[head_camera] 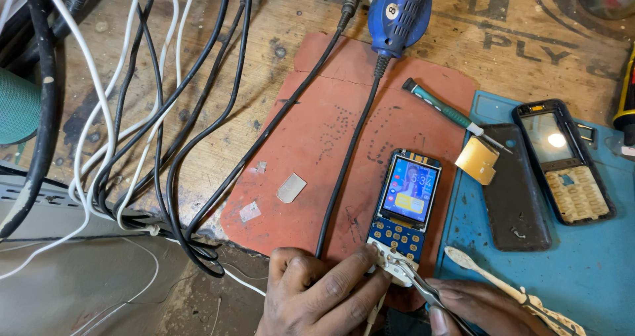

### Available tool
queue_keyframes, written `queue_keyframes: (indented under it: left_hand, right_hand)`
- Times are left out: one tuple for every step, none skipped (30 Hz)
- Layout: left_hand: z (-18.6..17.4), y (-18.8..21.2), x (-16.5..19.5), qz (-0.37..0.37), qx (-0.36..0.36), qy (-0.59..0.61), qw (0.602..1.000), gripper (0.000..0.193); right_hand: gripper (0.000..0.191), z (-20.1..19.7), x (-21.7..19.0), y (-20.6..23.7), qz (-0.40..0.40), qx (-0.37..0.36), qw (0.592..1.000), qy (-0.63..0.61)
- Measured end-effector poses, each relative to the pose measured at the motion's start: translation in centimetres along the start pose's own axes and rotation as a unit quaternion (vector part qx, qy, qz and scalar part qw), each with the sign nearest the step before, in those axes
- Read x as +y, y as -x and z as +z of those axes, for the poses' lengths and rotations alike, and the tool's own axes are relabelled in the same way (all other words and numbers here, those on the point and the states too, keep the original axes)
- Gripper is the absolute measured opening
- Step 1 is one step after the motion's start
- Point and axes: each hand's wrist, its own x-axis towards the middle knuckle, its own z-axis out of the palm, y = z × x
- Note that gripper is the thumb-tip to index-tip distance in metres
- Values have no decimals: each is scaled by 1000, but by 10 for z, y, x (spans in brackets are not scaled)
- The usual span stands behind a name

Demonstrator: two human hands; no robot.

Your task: The person tests the keypad of a disassembled feature phone by pressing buttons with tweezers while the screen responds, then disassembles the phone, removes the back cover and battery, and lifts out the blue motherboard to handle and reposition it on the work mat.

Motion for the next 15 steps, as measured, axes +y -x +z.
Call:
queue_keyframes:
  left_hand:
    - [0,0,1,-2,-1,3,1000,24]
    - [0,0,1,-3,-2,6,1000,24]
    - [0,0,1,-5,-3,9,1000,25]
    - [0,-1,1,-3,-1,10,1000,25]
    - [0,-1,1,-2,2,12,1000,25]
    - [1,-1,0,-2,5,13,1000,25]
    - [0,-1,1,-4,3,10,1000,25]
    - [0,-1,1,-7,1,7,1000,25]
    - [0,-1,1,-9,0,5,1000,26]
    - [1,-1,1,-9,2,5,1000,25]
    - [2,-2,2,-9,5,6,1000,25]
    - [2,-2,2,-10,7,6,1000,25]
    - [2,-2,1,-9,7,7,1000,25]
    - [2,-3,1,-7,6,8,1000,25]
    - [1,-3,1,-5,6,10,1000,25]
  right_hand:
    - [27,1,-6,-1,5,-1,1000,16]
    - [25,0,-11,-3,11,-1,999,32]
    - [23,0,-16,-4,16,-2,999,48]
    - [23,0,-21,-7,42,2,998,39]
    - [23,-1,-26,-9,67,6,997,30]
    - [23,-3,-30,-12,93,10,995,21]
    - [23,-4,-33,-15,123,-8,992,39]
    - [22,-6,-36,-17,154,-26,986,57]
    - [22,-7,-38,-20,185,-43,979,76]
    - [22,-5,-41,-19,182,-16,981,67]
    - [22,-4,-44,-19,179,11,982,57]
    - [21,-3,-45,-19,177,38,982,49]
    - [21,-2,-45,-18,174,39,983,43]
    - [21,-2,-44,-17,172,42,983,38]
    - [21,-2,-42,-17,170,44,984,32]
